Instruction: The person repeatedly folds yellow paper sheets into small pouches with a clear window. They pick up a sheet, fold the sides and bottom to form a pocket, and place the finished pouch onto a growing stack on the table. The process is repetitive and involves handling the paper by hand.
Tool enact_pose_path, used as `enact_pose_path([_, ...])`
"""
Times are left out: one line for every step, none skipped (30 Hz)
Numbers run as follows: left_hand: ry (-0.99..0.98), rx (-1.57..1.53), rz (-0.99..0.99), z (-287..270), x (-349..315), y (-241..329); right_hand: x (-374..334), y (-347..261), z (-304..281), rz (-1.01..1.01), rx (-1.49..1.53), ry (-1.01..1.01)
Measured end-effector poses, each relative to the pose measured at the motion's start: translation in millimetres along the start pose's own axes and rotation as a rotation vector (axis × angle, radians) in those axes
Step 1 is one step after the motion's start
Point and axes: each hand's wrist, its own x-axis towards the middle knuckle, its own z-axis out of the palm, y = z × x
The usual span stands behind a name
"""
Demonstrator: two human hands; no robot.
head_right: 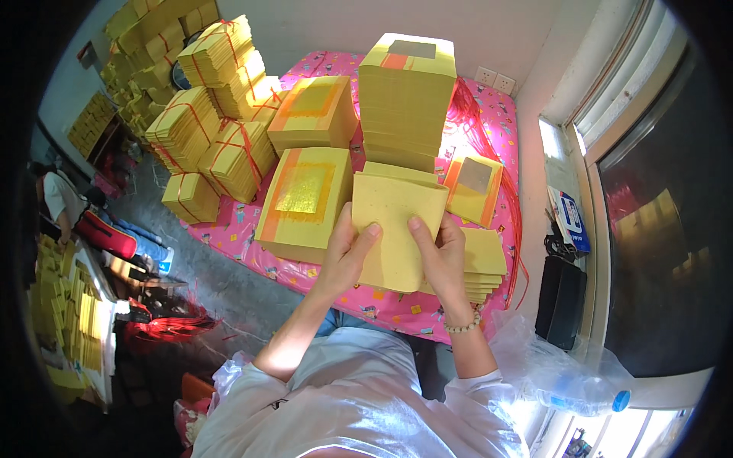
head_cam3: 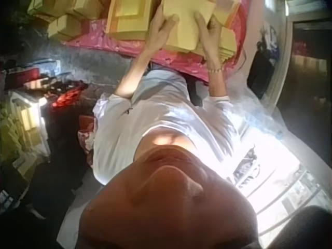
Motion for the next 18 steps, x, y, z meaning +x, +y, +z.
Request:
enact_pose_path([0.014,-0.012,-0.01,2,-1,4,0,-1,0,-0.013,0.011,0.017])
enact_pose_path([0.027,-0.025,-0.02,2,-2,7,0,0,1,-0.02,0.003,0.021])
enact_pose_path([0.023,-0.019,-0.037,1,-4,6,-1,1,3,-0.025,-0.005,0.026])
enact_pose_path([0.018,-0.013,-0.054,-1,-5,5,-3,2,5,-0.03,-0.014,0.03])
enact_pose_path([0.014,-0.007,-0.071,-2,-5,4,-4,4,5,-0.038,-0.004,0.036])
enact_pose_path([0.007,-0.012,-0.069,-3,-6,4,-6,6,6,-0.047,0.007,0.037])
enact_pose_path([0.001,-0.018,-0.067,-3,-7,4,-8,8,7,-0.055,0.017,0.038])
enact_pose_path([-0.006,-0.023,-0.064,-4,-8,4,-10,8,7,-0.067,0.012,0.047])
enact_pose_path([-0.01,-0.031,-0.075,-4,-9,5,-12,7,8,-0.076,0.006,0.055])
enact_pose_path([-0.014,-0.038,-0.085,-4,-10,6,-14,7,9,-0.085,0.001,0.062])
enact_pose_path([-0.019,-0.045,-0.096,-4,-10,6,-14,7,9,-0.085,0.0,0.055])
enact_pose_path([-0.021,-0.063,-0.103,-5,-10,6,-14,7,8,-0.083,-0.004,0.05])
enact_pose_path([-0.024,-0.08,-0.109,-6,-10,6,-15,7,8,-0.082,-0.008,0.045])
enact_pose_path([-0.027,-0.097,-0.116,-7,-10,5,-15,9,8,-0.074,-0.011,0.037])
enact_pose_path([-0.024,-0.08,-0.098,-8,-9,5,-15,11,8,-0.072,-0.014,0.031])
enact_pose_path([-0.022,-0.064,-0.08,-9,-8,3,-14,13,7,-0.07,-0.017,0.025])
enact_pose_path([-0.02,-0.047,-0.063,-9,-7,2,-13,13,7,-0.121,-0.039,0.012])
enact_pose_path([-0.027,-0.066,-0.054,-11,-5,3,-12,14,6,-0.167,-0.061,-0.001])
